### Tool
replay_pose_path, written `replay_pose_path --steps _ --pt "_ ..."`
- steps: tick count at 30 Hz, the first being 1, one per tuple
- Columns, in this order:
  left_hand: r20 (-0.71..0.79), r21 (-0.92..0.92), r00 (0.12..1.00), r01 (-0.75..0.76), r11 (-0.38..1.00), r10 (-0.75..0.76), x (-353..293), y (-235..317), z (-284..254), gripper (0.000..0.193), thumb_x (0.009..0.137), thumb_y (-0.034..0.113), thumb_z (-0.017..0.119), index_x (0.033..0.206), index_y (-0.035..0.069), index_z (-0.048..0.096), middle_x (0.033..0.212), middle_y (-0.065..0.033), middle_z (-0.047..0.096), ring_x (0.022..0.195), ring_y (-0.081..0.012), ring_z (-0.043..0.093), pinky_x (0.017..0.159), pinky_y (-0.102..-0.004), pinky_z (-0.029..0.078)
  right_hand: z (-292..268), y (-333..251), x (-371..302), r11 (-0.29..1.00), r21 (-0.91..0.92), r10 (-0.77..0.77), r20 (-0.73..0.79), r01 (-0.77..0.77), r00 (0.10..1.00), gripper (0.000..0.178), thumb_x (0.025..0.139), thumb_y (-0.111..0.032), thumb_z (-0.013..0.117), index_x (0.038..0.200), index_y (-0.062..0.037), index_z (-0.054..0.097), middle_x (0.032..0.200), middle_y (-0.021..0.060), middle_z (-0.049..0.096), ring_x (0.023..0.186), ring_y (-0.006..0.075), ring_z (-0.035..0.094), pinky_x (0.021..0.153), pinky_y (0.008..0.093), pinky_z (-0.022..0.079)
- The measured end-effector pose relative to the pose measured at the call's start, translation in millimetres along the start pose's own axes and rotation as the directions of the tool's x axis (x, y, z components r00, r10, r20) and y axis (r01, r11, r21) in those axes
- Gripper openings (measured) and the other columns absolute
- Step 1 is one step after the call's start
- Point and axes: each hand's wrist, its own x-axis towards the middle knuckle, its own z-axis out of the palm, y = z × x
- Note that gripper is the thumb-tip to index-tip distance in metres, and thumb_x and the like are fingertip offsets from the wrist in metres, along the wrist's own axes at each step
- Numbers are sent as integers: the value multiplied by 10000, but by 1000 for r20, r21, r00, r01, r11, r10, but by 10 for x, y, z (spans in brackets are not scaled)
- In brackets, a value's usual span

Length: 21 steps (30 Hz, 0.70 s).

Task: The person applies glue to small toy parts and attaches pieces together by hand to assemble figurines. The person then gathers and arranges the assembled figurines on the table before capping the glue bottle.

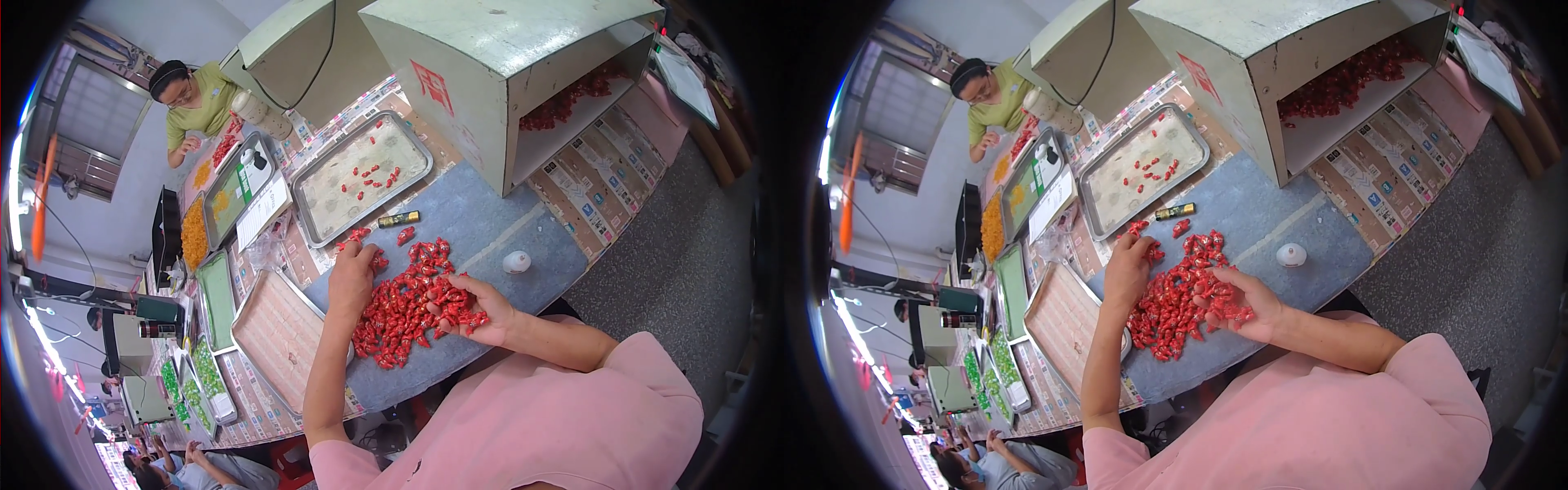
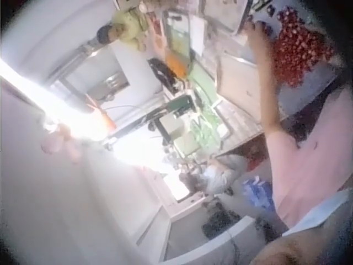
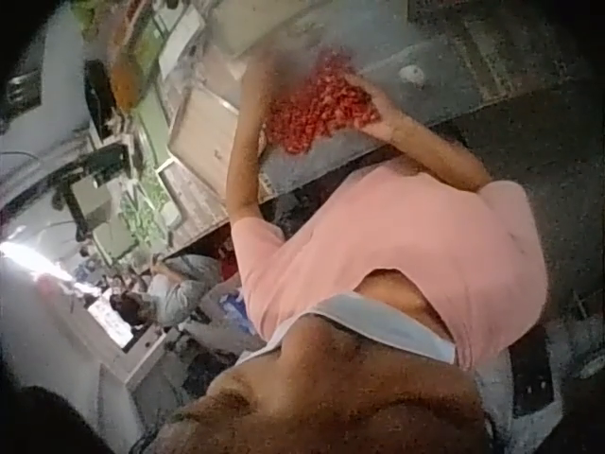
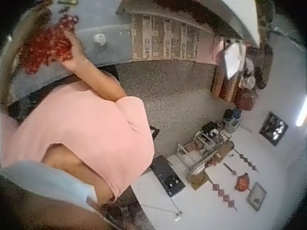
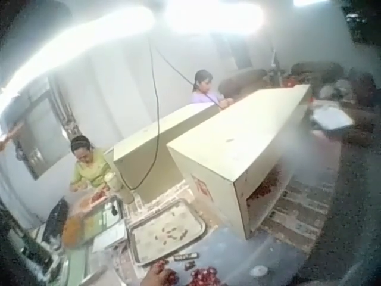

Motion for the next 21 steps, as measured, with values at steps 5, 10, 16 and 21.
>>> replay_pose_path --steps 5,10,16,21 --pt "-4 -18 1000 -26 999 26 -22 -53 14 319 744 0 577 1043 83 651 961 -136 579 925 -345 574 773 -419 478 -32 -7 9 1000 7 3 -10 -3 1000 215 916 -253 599 1104 -148 598 1050 91 639 948 224 647 653 361 582" --pt "-145 -306 988 2 952 -48 -73 -72 -57 389 720 -69 554 1074 61 652 921 -111 581 851 -248 607 715 -329 497 4 -11 -19 1000 2 -6 -10 6 1000 229 917 -253 598 1120 -148 589 1049 87 642 934 224 651 669 366 578" --pt "-147 -650 958 95 754 -248 -285 454 -300 417 709 -97 538 1067 69 674 971 -80 604 826 -149 601 665 -257 508 43 -35 -23 998 -41 -48 -43 47 998 249 911 -261 604 1139 -164 584 1063 65 643 959 208 646 688 367 569" --pt "-80 -559 994 -108 822 76 -553 1115 -422 454 712 -100 565 1117 81 658 997 -86 595 868 -187 606 694 -274 517 85 28 -19 992 -118 -44 -12 43 999 246 902 -284 611 1116 -163 604 1054 33 645 944 181 640 700 337 548"
